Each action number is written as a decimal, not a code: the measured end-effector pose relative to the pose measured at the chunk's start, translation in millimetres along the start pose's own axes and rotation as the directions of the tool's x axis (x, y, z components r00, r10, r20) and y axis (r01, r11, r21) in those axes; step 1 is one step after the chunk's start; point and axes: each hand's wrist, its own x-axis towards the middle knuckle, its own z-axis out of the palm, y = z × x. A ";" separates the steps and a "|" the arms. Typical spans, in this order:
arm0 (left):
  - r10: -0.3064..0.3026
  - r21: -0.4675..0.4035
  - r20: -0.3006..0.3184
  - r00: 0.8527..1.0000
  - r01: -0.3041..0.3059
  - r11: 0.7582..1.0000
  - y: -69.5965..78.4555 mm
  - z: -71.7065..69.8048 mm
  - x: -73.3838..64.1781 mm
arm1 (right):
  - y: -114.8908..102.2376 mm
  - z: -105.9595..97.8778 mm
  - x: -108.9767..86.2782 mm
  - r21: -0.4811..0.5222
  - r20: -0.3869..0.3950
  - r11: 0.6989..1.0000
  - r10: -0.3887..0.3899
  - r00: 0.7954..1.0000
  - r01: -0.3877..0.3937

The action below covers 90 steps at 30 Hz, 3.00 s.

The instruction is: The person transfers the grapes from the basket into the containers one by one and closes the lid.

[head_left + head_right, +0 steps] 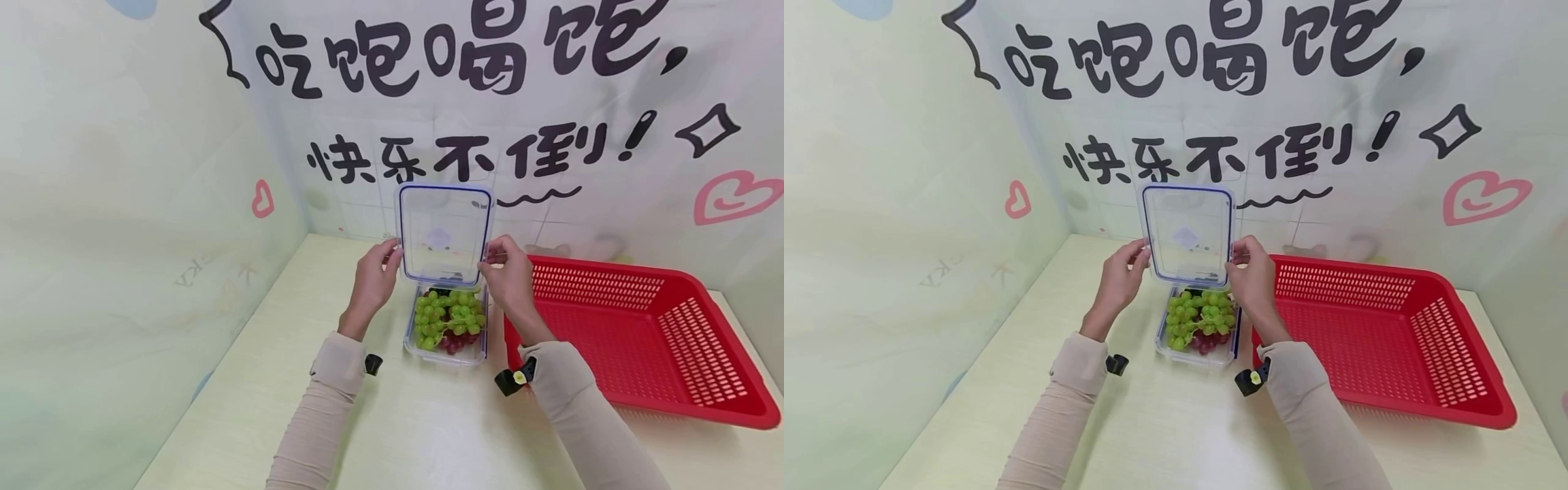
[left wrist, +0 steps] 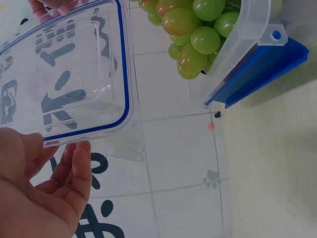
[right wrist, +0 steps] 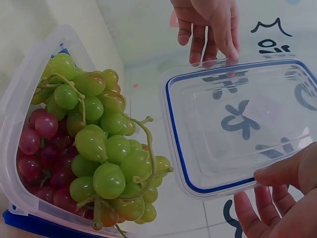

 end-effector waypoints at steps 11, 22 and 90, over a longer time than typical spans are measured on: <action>0.013 -0.009 0.045 0.999 -0.013 1.000 1.4 5.1 -2.1 | 4.4 -1.4 2.6 0.004 -0.050 0.999 -0.034 0.998 0.035; 0.016 -0.083 0.099 0.995 -0.008 0.997 1.1 10.5 -2.8 | 10.0 -4.2 4.6 -0.030 -0.053 1.000 -0.013 0.999 0.011; -0.113 -0.187 0.221 0.969 0.156 0.970 -18.8 36.4 -5.7 | 45.3 4.1 11.0 -0.141 -0.074 0.990 0.008 0.997 -0.019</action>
